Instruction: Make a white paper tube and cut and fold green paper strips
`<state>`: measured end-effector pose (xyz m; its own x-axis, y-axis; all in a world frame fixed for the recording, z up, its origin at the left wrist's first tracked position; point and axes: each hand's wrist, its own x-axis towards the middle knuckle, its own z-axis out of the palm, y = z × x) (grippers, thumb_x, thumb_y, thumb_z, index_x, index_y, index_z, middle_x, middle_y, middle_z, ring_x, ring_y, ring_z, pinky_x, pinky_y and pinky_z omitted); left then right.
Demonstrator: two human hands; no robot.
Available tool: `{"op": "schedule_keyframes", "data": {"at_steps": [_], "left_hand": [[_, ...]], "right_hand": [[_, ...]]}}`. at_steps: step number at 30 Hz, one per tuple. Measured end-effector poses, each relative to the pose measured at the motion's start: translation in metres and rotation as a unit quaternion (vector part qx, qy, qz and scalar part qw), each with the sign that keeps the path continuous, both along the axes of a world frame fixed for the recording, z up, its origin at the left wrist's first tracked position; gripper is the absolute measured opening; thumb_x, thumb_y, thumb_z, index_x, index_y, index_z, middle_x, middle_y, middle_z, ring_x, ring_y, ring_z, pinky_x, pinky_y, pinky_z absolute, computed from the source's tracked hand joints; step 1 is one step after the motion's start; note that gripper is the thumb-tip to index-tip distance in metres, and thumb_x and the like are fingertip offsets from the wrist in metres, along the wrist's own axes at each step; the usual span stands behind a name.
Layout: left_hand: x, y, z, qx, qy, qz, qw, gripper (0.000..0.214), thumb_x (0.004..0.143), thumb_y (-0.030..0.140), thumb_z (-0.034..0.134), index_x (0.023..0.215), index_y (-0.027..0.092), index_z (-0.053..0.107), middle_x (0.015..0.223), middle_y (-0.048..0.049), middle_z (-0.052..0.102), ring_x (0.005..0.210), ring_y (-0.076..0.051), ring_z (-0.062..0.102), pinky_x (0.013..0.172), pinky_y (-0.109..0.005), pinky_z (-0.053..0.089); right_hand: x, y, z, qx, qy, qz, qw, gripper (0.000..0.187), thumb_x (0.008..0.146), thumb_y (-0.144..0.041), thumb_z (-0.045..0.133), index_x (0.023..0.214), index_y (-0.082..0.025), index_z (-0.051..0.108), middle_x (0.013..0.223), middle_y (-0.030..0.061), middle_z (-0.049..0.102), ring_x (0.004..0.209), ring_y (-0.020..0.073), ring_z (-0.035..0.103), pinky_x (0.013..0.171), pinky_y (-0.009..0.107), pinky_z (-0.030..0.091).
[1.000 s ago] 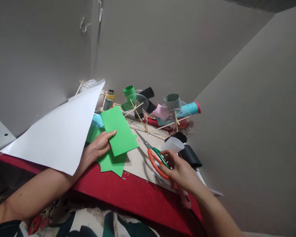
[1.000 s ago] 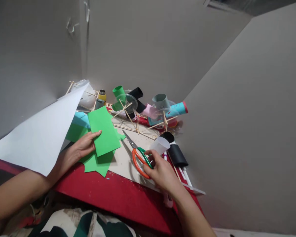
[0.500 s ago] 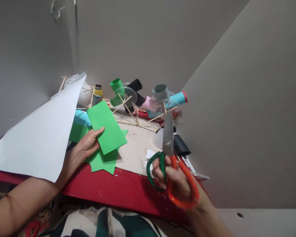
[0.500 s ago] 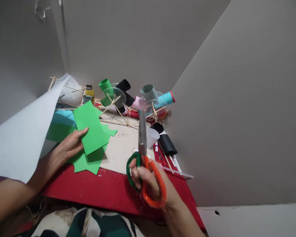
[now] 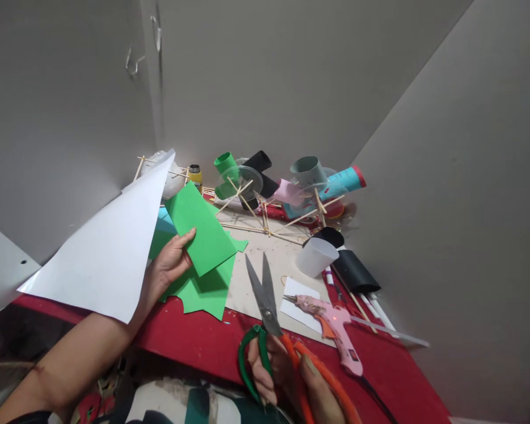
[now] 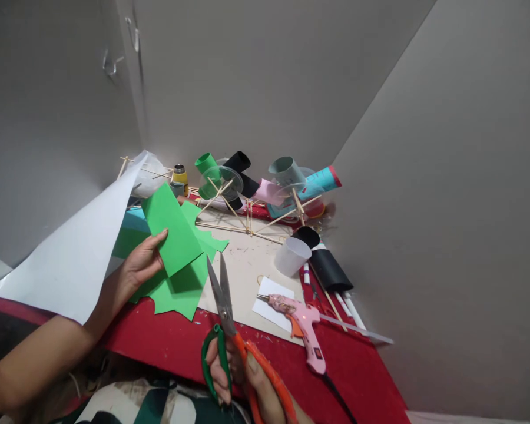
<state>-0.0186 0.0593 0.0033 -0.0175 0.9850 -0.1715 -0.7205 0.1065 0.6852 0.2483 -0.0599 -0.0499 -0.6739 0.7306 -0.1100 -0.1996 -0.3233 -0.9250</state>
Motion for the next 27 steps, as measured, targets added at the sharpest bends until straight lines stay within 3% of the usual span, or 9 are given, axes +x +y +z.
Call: {"op": "schedule_keyframes", "data": {"at_steps": [5,16,27], "left_hand": [[0.0,-0.001,0.002,0.008,0.0,0.01,1.0,0.012,0.086,0.015,0.062,0.096,0.008,0.066,0.088,-0.0092,0.075,0.072,-0.016,0.071,0.075,-0.03,0.058],[0.0,0.001,-0.001,0.0,0.006,0.004,1.0,0.007,0.087,0.014,0.061,0.089,0.01,0.067,0.08,-0.0067,0.075,0.066,-0.014,0.07,0.081,-0.031,0.058],[0.002,-0.004,0.004,-0.016,0.015,-0.015,1.0,0.011,0.088,0.015,0.06,0.094,0.009,0.068,0.087,-0.0095,0.075,0.077,-0.018,0.072,0.086,-0.033,0.057]], "right_hand": [[-0.007,-0.004,0.005,-0.088,0.122,0.014,0.989,0.055,0.087,-0.065,0.045,0.092,-0.014,0.064,0.069,0.0024,0.051,0.053,0.0105,0.044,0.053,0.024,0.039],[-0.014,-0.001,0.005,-0.098,0.113,0.006,0.989,0.059,0.087,-0.067,0.044,0.09,-0.011,0.062,0.062,0.0016,0.053,0.047,0.0099,0.047,0.049,0.023,0.041],[-0.014,-0.003,0.006,-0.118,0.109,-0.001,0.987,0.051,0.089,-0.063,0.046,0.087,-0.014,0.057,0.062,0.0007,0.053,0.046,0.0101,0.049,0.048,0.023,0.042]]}}
